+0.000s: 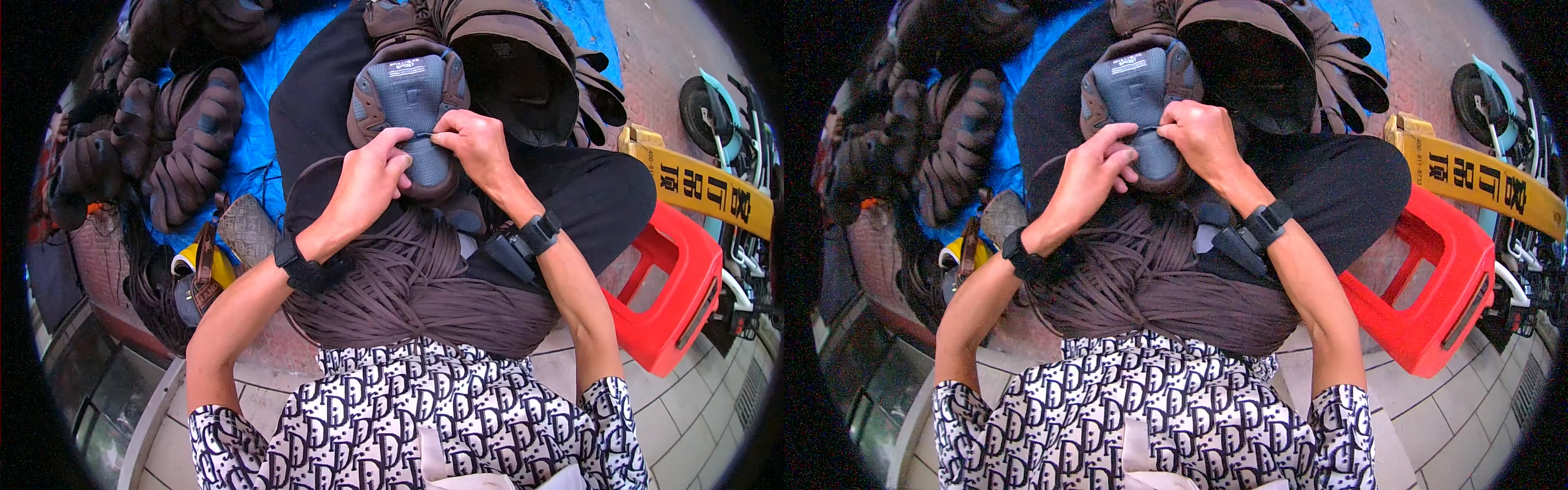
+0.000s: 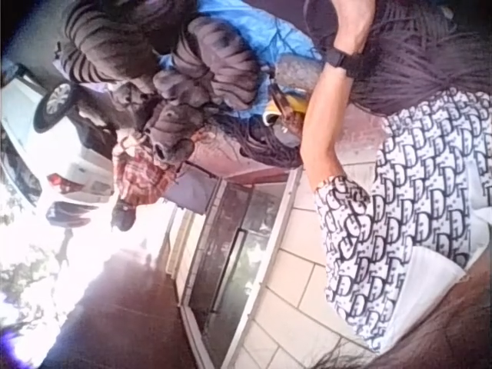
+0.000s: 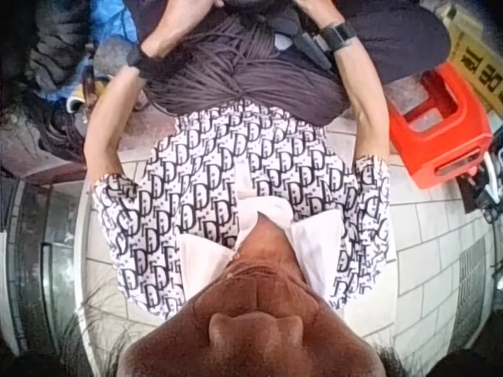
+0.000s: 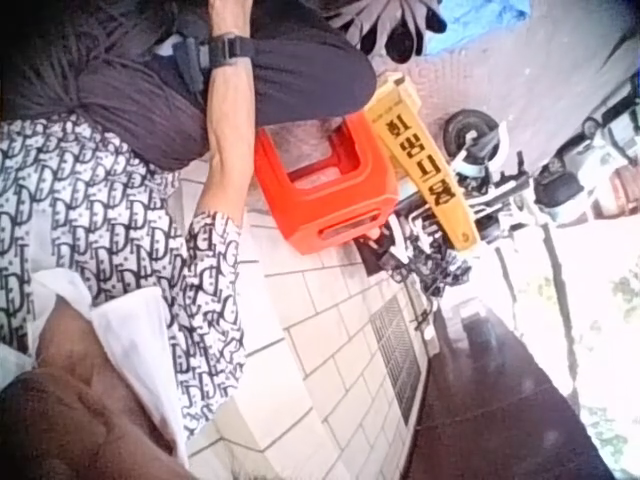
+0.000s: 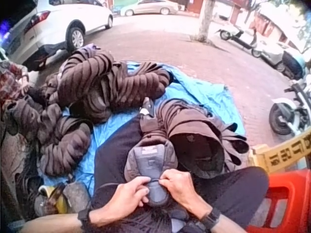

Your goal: Lacing a brown athletic shoe while sitting cross-legged on a blue tarp in an outdoor area.

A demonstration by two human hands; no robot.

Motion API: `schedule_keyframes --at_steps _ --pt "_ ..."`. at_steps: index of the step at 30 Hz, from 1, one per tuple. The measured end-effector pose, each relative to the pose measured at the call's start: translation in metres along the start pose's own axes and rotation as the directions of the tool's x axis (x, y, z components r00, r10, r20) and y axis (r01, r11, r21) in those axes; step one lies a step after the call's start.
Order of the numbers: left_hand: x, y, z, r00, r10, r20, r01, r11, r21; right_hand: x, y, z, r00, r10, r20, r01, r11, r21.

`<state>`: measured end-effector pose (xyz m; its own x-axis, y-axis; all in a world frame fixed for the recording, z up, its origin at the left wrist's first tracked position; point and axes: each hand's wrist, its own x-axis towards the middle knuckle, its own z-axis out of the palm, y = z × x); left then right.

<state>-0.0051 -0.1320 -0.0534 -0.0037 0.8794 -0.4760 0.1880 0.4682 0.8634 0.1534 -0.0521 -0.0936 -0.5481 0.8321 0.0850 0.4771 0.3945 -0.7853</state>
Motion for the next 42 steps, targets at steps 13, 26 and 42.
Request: schedule_keyframes --at_steps 13,26,42 --pt "-0.014 -0.014 -0.011 0.878 -0.433 0.205 0.479 0.814 -0.329 0.003 -0.002 0.002 0.946 0.278 0.164 -0.321 0.868 0.379" --pt "0.016 -0.043 -0.005 0.898 -0.358 0.256 0.433 0.618 -0.656 0.010 0.002 0.003 0.923 0.333 0.192 -0.384 0.824 0.417" --pt "0.030 -0.029 -0.003 0.987 -0.079 0.136 0.157 0.401 -0.902 0.029 -0.010 -0.003 0.896 0.379 0.233 -0.441 0.682 0.583"
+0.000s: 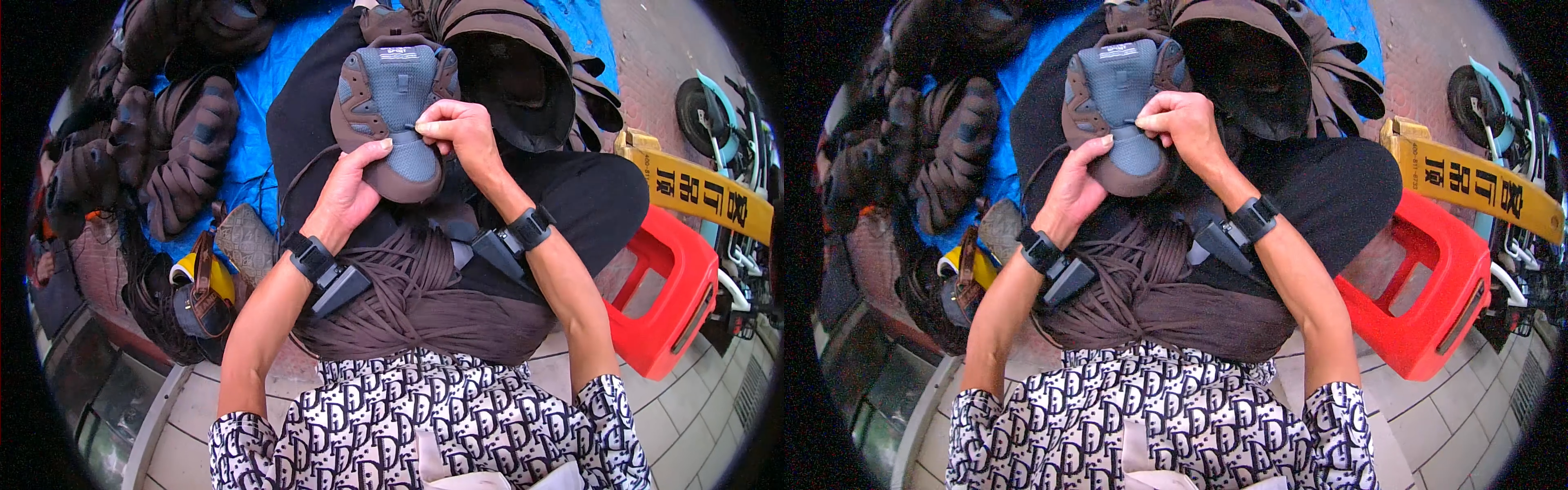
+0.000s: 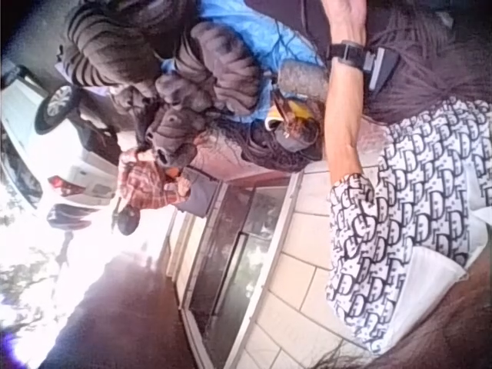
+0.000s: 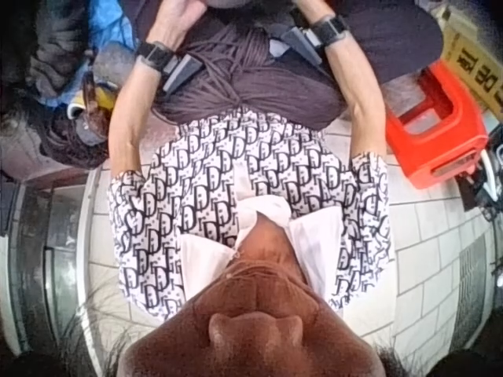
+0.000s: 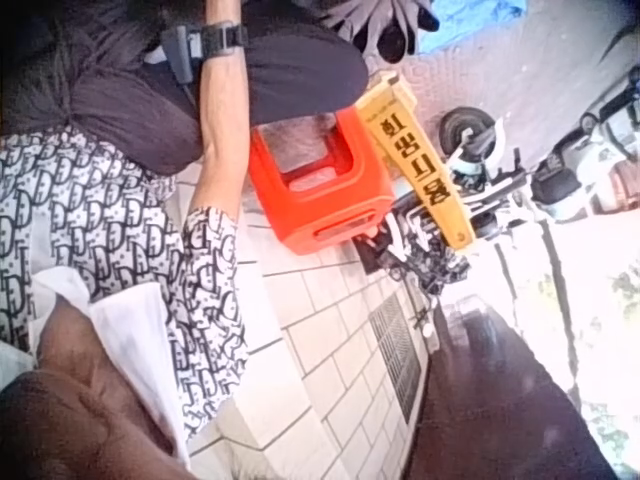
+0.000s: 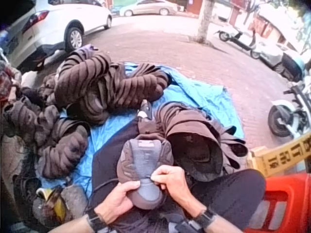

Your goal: Lacing a brown athletic shoe while sitting cross-legged on a blue tarp in an outdoor area.

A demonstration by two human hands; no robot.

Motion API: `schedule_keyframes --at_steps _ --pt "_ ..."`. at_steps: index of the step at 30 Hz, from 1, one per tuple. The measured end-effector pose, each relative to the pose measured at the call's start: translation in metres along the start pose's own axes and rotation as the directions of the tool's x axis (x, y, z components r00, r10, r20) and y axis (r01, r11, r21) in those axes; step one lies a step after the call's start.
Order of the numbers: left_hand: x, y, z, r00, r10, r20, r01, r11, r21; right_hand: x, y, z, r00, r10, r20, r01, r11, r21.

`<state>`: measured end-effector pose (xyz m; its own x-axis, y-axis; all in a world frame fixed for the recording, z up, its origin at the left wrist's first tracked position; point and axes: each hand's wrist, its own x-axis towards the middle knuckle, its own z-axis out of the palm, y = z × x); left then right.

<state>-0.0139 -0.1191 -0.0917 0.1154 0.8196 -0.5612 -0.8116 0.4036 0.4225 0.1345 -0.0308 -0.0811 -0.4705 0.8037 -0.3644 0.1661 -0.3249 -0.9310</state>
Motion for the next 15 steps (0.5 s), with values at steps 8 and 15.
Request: schedule_keyframes --at_steps 8,15 --pt "-0.002 0.002 0.001 1.000 -0.008 0.012 0.010 0.996 -0.088 -0.002 -0.018 -0.005 0.750 -0.635 0.182 0.591 0.521 -0.616" --pt "-0.006 0.005 0.007 0.999 0.014 0.046 -0.011 0.997 -0.075 0.001 -0.019 -0.002 0.824 -0.538 0.176 0.553 0.697 -0.457"
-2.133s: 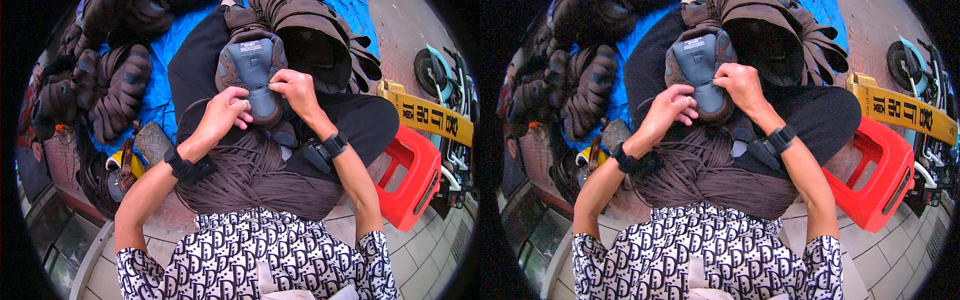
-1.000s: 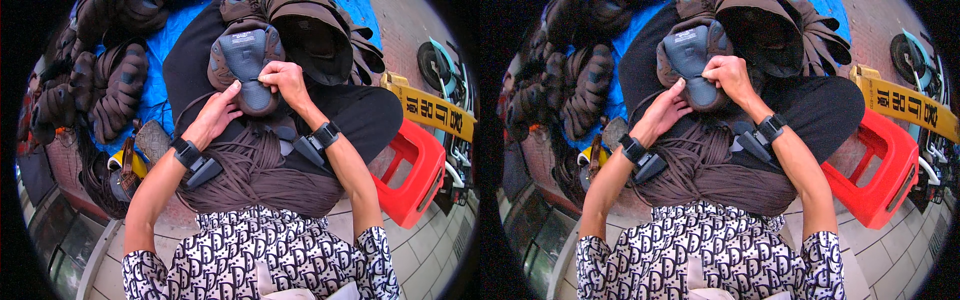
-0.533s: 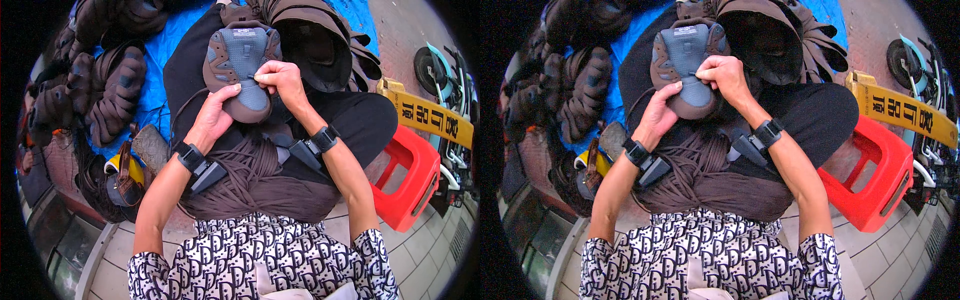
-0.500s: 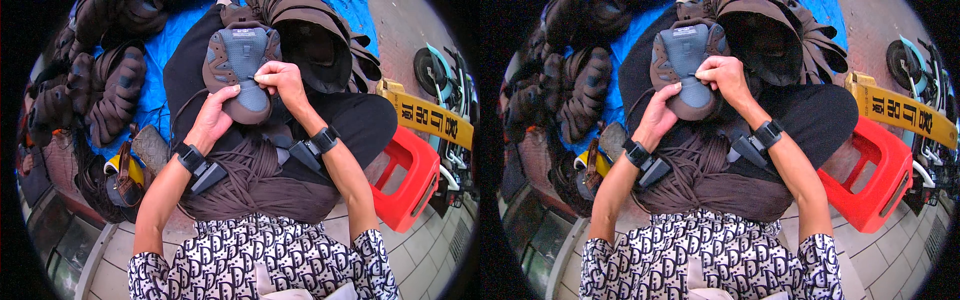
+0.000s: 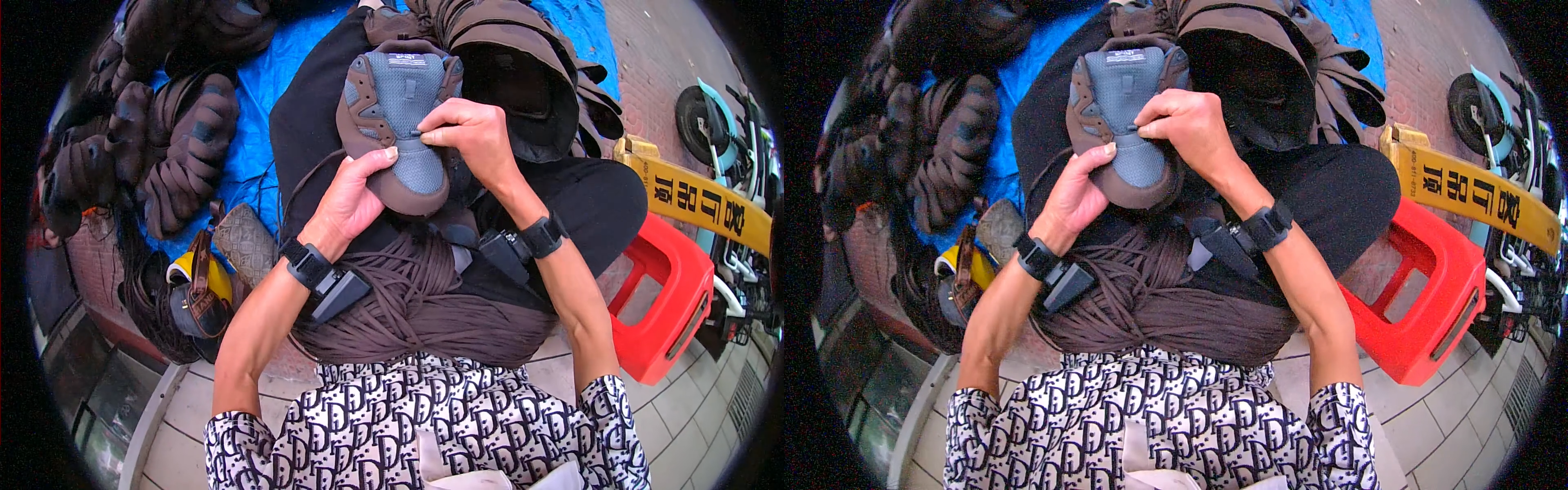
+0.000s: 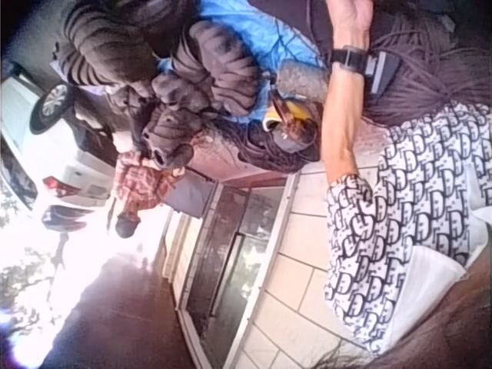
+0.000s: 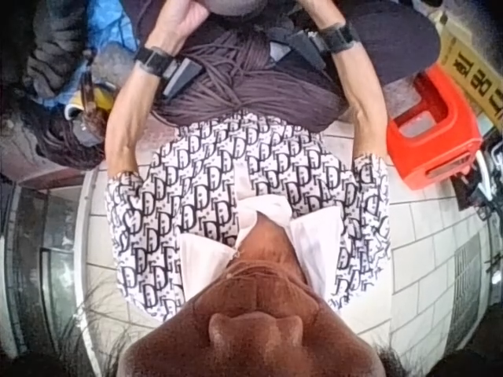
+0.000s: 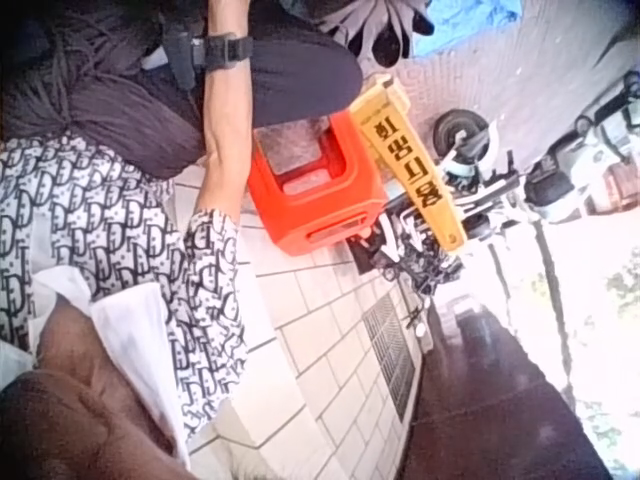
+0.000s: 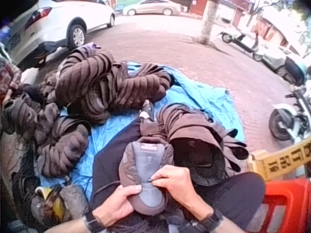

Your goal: Lacing a brown athletic shoe while sitting cross-legged on a blue tarp in an outdoor area.

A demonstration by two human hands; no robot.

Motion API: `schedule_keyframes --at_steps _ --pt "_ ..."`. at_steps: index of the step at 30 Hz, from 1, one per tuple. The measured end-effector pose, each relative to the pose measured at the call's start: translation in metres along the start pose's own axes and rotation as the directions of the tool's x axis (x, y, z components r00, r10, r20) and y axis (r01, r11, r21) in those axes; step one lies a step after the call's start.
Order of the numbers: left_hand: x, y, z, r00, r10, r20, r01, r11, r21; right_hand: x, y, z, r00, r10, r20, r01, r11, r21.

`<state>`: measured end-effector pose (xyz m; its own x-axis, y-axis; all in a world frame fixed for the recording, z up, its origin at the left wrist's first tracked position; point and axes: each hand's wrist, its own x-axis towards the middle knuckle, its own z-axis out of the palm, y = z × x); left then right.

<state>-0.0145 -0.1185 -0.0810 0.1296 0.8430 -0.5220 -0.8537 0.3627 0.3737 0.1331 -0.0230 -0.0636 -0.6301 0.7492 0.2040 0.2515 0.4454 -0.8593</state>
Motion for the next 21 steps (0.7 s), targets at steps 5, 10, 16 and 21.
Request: schedule_keyframes --at_steps 5,10,16,21 --pt "-0.002 0.003 0.002 1.000 -0.024 0.014 0.024 0.999 0.030 0.002 -0.001 -0.008 0.997 0.053 0.049 -0.054 0.998 0.011" --pt "-0.004 0.004 0.004 1.000 -0.005 -0.002 0.005 0.997 0.075 0.003 -0.005 -0.006 0.997 -0.046 0.055 0.058 0.968 -0.243" --pt "-0.005 0.006 0.006 0.999 -0.031 -0.018 0.032 0.995 0.093 0.007 -0.008 0.000 0.999 -0.039 0.025 0.042 0.993 -0.114" --pt "-0.005 0.005 0.007 1.000 0.001 0.029 -0.003 0.999 0.051 0.010 -0.009 -0.009 0.949 -0.279 0.145 0.312 0.891 -0.329"
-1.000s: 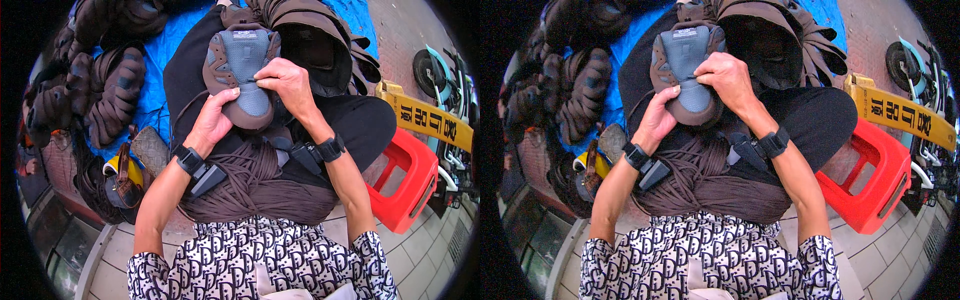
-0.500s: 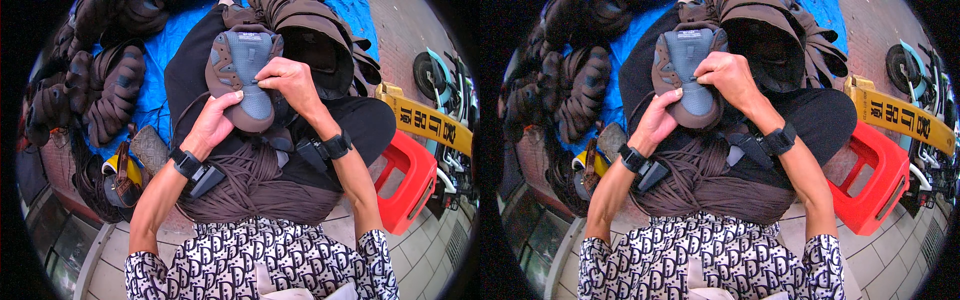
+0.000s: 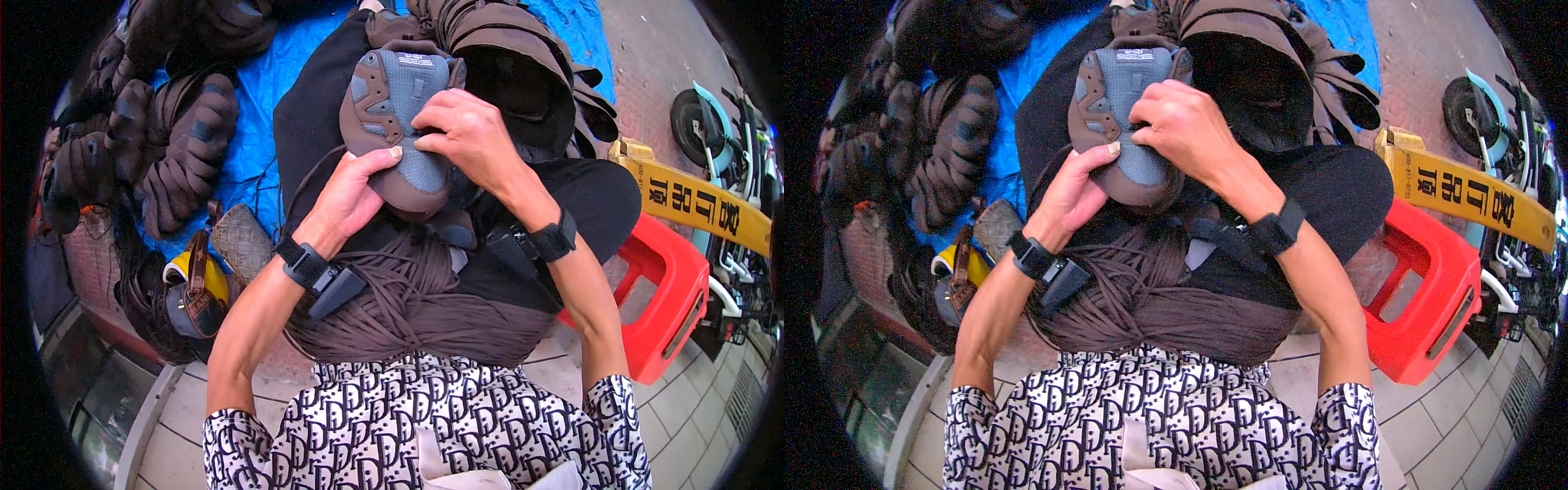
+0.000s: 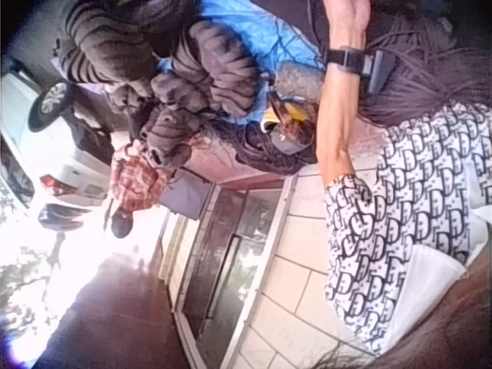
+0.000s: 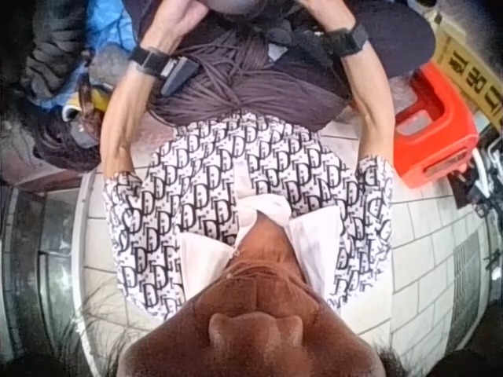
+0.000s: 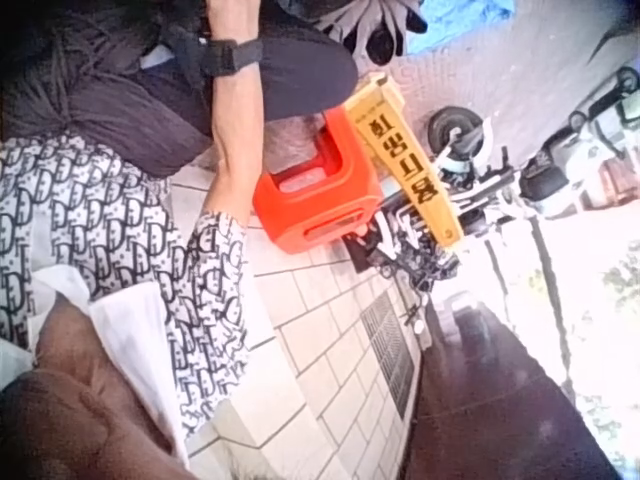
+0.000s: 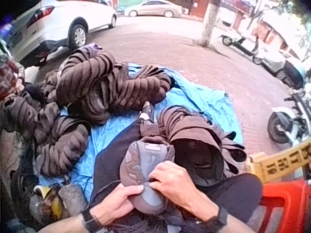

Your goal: Lacing a brown athletic shoe while sitting cross-legged on a blue tarp in an outdoor area.

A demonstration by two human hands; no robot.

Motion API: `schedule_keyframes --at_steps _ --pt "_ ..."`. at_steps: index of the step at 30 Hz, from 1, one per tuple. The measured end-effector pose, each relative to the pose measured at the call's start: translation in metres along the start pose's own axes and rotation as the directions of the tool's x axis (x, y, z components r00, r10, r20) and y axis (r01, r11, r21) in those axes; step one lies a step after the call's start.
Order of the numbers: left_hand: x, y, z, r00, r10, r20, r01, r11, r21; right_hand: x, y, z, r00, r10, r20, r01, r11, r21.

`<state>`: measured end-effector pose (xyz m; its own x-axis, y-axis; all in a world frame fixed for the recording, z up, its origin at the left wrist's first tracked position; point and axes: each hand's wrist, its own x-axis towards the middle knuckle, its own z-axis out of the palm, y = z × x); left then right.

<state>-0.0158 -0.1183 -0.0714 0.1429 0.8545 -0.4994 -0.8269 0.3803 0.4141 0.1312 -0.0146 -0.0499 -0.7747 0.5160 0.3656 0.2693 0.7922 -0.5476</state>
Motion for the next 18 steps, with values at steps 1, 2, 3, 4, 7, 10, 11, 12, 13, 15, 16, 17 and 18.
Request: schedule_keyframes --at_steps 1,2,3,4,7,10,11,12,13,15,16,17,18 --pt "0.000 0.000 0.000 0.999 0.029 0.025 -0.029 1.000 -0.002 0.001 0.001 0.001 0.999 -0.031 0.042 0.032 0.999 -0.011" --pt "0.000 0.000 0.000 1.000 0.012 0.009 -0.012 1.000 0.009 0.001 0.002 0.000 0.999 -0.031 0.039 0.032 0.999 -0.013" --pt "-0.001 0.000 0.001 1.000 0.008 0.010 -0.008 0.999 0.033 0.002 0.004 0.000 0.993 -0.029 0.113 0.027 0.999 0.026" --pt "-0.001 0.000 0.000 1.000 0.000 0.009 -0.001 0.998 0.057 0.003 0.005 0.001 0.983 -0.052 0.176 0.040 0.997 0.070" --pt "-0.002 0.000 -0.001 0.997 0.001 0.076 -0.009 0.995 0.094 0.008 0.010 -0.001 0.973 -0.048 0.227 0.022 0.993 0.114" --pt "-0.001 -0.002 -0.002 0.997 0.043 0.070 -0.048 0.996 0.076 0.019 0.004 -0.001 0.985 -0.068 0.156 0.041 0.984 0.171" --pt "-0.001 -0.002 -0.002 0.999 0.001 0.047 -0.006 0.995 0.097 0.025 -0.001 -0.001 0.991 0.008 0.134 -0.032 0.983 0.182" --pt "-0.002 0.000 -0.001 1.000 -0.003 0.031 0.000 0.996 0.091 0.030 -0.008 -0.002 0.997 -0.045 0.068 0.030 0.977 0.210" --pt "-0.003 0.002 0.001 0.999 -0.030 0.016 0.028 0.996 0.088 0.037 -0.015 -0.003 0.999 -0.037 0.022 0.028 0.947 0.321" --pt "-0.012 0.009 0.008 0.994 -0.100 -0.043 0.106 0.973 0.205 0.047 -0.029 -0.010 0.996 0.086 -0.001 -0.071 0.822 0.565" --pt "-0.017 0.013 0.013 0.979 -0.170 -0.113 0.198 0.930 0.310 0.050 -0.038 -0.015 0.991 0.136 0.002 -0.097 0.697 0.711" --pt "-0.024 0.027 0.015 0.938 -0.236 -0.253 0.343 0.730 0.591 0.051 -0.045 -0.022 0.989 0.150 0.010 -0.105 0.640 0.762" --pt "-0.034 0.035 0.020 0.935 -0.024 -0.353 0.312 0.527 0.791 0.053 -0.052 -0.028 0.975 0.218 0.032 -0.172 0.661 0.731"
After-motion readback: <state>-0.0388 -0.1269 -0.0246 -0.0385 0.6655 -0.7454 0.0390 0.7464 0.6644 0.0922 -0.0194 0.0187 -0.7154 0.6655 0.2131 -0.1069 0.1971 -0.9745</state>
